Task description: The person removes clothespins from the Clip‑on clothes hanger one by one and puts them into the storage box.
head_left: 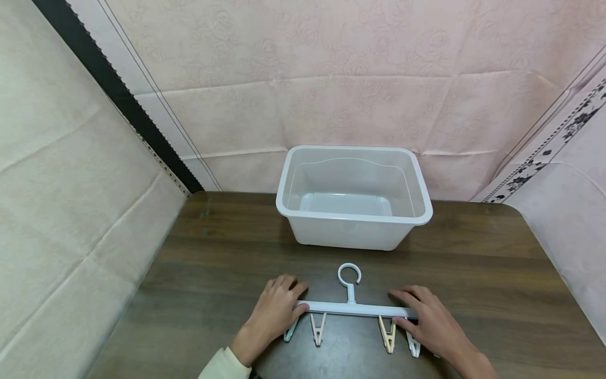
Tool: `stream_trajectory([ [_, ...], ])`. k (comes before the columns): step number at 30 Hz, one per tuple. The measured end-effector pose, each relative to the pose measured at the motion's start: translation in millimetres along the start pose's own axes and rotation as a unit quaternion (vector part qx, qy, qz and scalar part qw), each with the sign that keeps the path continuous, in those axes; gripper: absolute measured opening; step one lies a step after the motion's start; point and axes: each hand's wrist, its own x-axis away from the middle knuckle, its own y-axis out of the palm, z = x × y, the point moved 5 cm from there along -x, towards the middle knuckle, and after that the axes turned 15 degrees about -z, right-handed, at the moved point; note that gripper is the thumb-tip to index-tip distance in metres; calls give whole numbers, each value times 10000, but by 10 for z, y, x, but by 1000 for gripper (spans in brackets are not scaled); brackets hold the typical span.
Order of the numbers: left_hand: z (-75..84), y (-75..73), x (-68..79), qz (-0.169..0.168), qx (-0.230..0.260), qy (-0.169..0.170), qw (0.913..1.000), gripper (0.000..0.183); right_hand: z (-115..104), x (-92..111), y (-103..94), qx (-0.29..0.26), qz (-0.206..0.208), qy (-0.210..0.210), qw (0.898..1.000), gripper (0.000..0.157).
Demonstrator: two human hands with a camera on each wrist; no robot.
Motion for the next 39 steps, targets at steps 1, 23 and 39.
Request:
stream_trajectory([
  [1, 0, 4, 0, -25, 10, -6, 10000, 42, 1, -1, 1, 4, -12, -8, 10000, 50],
  [23, 1, 26, 9, -306, 233, 62, 9992, 25, 6, 22, -9, 380, 392, -355, 9979, 27],
  [39, 17, 55, -4, -231, 481, 86, 9985, 19, 11, 46, 5, 154, 368, -358, 9986, 28],
])
